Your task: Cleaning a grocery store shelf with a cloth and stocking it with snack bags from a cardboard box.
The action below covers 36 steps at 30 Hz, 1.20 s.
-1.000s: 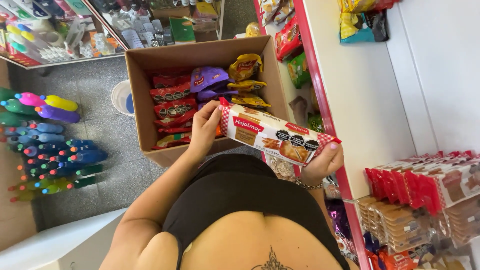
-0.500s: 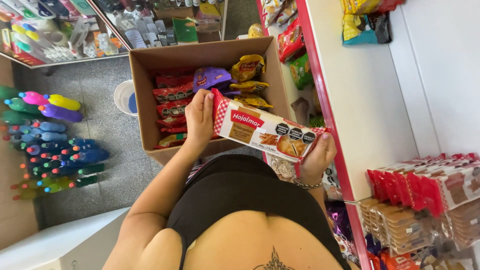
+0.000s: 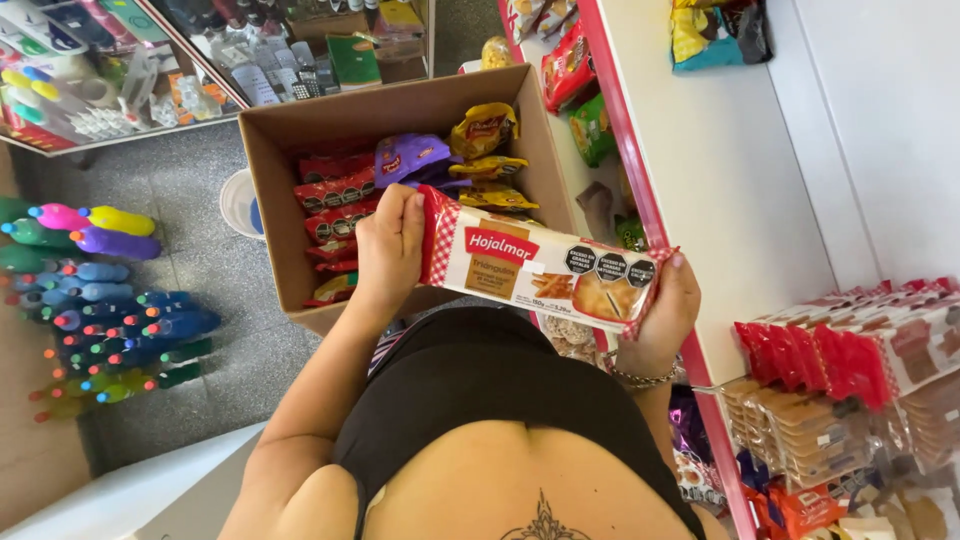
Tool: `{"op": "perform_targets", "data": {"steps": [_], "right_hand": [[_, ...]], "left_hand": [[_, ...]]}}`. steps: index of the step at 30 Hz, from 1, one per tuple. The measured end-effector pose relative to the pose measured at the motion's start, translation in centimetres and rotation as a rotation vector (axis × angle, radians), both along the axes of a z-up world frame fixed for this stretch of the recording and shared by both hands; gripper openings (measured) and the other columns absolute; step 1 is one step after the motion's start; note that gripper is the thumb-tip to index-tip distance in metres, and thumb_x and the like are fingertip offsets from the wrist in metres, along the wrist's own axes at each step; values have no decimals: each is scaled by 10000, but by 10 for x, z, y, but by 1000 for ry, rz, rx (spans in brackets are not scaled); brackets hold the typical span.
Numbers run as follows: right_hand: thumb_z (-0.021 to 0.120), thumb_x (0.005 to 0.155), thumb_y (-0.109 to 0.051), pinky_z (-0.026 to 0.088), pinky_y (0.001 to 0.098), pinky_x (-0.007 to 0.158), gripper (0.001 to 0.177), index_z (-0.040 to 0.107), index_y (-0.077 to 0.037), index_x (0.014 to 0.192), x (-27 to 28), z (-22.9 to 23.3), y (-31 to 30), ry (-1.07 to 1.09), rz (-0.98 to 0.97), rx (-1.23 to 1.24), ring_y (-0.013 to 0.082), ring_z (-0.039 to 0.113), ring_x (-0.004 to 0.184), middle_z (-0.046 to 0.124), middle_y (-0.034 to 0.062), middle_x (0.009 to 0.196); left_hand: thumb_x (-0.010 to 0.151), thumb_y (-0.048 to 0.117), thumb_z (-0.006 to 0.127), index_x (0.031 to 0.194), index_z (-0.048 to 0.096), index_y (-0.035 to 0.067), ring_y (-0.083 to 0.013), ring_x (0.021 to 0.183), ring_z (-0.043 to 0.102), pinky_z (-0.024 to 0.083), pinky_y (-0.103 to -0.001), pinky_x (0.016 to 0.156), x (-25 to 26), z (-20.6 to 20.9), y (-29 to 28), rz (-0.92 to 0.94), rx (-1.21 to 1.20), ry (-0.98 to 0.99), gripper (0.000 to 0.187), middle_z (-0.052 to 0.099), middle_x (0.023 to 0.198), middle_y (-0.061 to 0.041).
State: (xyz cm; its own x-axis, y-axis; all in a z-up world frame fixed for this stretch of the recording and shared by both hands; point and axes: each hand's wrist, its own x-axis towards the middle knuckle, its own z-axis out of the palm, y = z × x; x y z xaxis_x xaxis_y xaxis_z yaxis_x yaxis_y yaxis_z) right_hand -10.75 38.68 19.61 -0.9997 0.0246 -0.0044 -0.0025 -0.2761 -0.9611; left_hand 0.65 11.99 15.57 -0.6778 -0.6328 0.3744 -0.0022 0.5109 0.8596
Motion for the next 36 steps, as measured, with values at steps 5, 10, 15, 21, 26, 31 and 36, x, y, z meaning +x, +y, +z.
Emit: {"op": "perform_targets", "data": {"steps": [5,10,15,21,26,31,36], "right_hand": [[602,1013,-397,593,309,797,293,607,-143,866,10,32,-20,-169,18,-214,167,716,748,679,46,796],[649,991,-355,599,347,823,277,615,-109,867,9,29,-28,-281,-54,-309,183,730,776,667,41,776],[600,1039,-241,553,233,656,244,597,-63,872,-11,-3,-4,-66,116,-312,108,638,586,521,19,656],[635,1013,-224,537,246,621,258,619,-40,833,-24,-4,20,-54,273,-232,135,634,555,548,39,622],[603,1006,-417,577,376,802,380,635,-43,949,-61,-35,28,-208,-16,-481,265,715,793,667,128,821],[448,1040,-607,605,452,925,541,706,-164,1215,-12,-45,1,-222,-14,-609,255,728,1082,755,76,1157],[783,862,-104,596,474,918,646,510,-97,1447,20,-80,-3,-214,-27,-224,295,649,1158,626,124,1313]], "left_hand": [[1095,177,477,927,621,103,-226,507,571,471,-345,496,3,-1,5,-92,183,5,234,573,557,-112],[1092,178,480,950,637,116,-240,478,518,432,-340,498,6,-25,-12,-112,123,21,221,538,525,-104],[1109,279,403,1006,615,130,-236,522,551,467,-346,581,-1,-4,-17,-210,120,-42,278,523,501,-68],[820,575,694,1437,518,75,-425,1051,699,538,-599,884,-36,25,-17,-1115,337,-339,813,695,1241,-262],[850,170,782,1388,620,43,-277,1032,691,530,-487,955,-50,3,22,-1104,483,-370,576,754,1152,-198],[895,137,738,1410,604,14,-295,1055,650,508,-493,980,-58,-2,56,-908,543,-341,546,715,1139,-243],[771,68,831,1566,351,-31,-409,1299,554,475,-572,1053,-65,-15,76,-1086,482,-294,934,558,1428,-302]]}}
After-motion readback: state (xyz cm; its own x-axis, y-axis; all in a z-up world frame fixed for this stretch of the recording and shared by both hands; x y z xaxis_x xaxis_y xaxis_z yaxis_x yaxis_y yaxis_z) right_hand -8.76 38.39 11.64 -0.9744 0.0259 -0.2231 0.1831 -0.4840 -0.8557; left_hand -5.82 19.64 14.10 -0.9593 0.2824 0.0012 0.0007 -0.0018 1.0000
